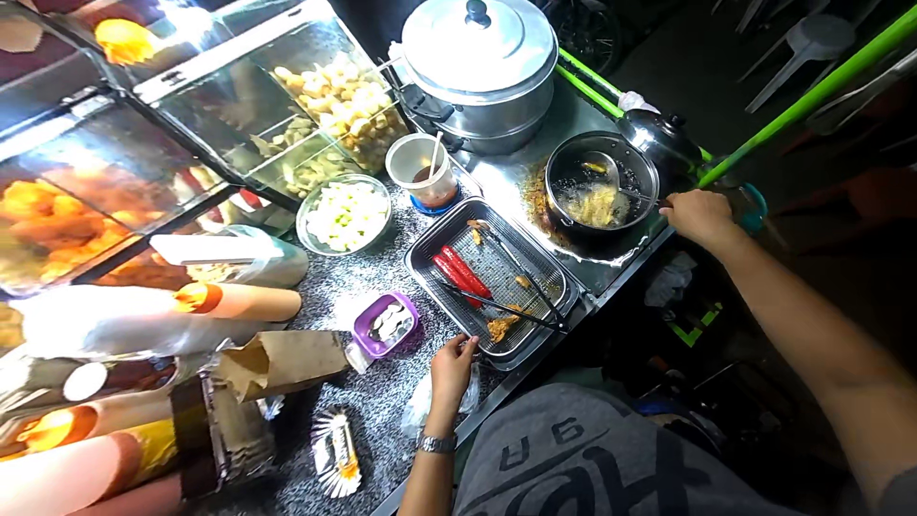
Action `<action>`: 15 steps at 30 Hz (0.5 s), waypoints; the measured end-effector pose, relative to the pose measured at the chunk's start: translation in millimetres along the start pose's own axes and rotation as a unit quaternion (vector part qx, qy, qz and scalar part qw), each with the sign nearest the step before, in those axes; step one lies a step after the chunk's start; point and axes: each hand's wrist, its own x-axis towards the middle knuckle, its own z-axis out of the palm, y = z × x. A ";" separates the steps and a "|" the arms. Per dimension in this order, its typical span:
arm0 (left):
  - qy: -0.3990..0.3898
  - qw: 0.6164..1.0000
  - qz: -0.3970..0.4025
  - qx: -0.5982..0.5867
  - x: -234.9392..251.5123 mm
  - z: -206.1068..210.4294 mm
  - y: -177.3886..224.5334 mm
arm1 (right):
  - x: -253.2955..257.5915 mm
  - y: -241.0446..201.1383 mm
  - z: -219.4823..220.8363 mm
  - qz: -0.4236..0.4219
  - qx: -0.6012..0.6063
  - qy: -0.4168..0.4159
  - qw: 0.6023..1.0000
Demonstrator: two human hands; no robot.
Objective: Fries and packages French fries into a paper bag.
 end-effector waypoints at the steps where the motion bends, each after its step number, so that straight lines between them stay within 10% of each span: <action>1: -0.001 1.000 -0.001 -0.002 -0.5 -0.2 0.8 | -3.6 2.7 -1.4 -0.027 -0.020 0.016 0.999; 8: -0.006 1.000 -0.007 0.003 -0.9 -0.5 2.6 | -9.2 23.6 -18.9 -0.053 -0.055 0.103 0.992; 15: -0.001 1.000 -0.004 0.001 -2.8 -0.7 4.8 | -26.8 -7.1 -47.4 0.057 -0.069 -0.028 0.996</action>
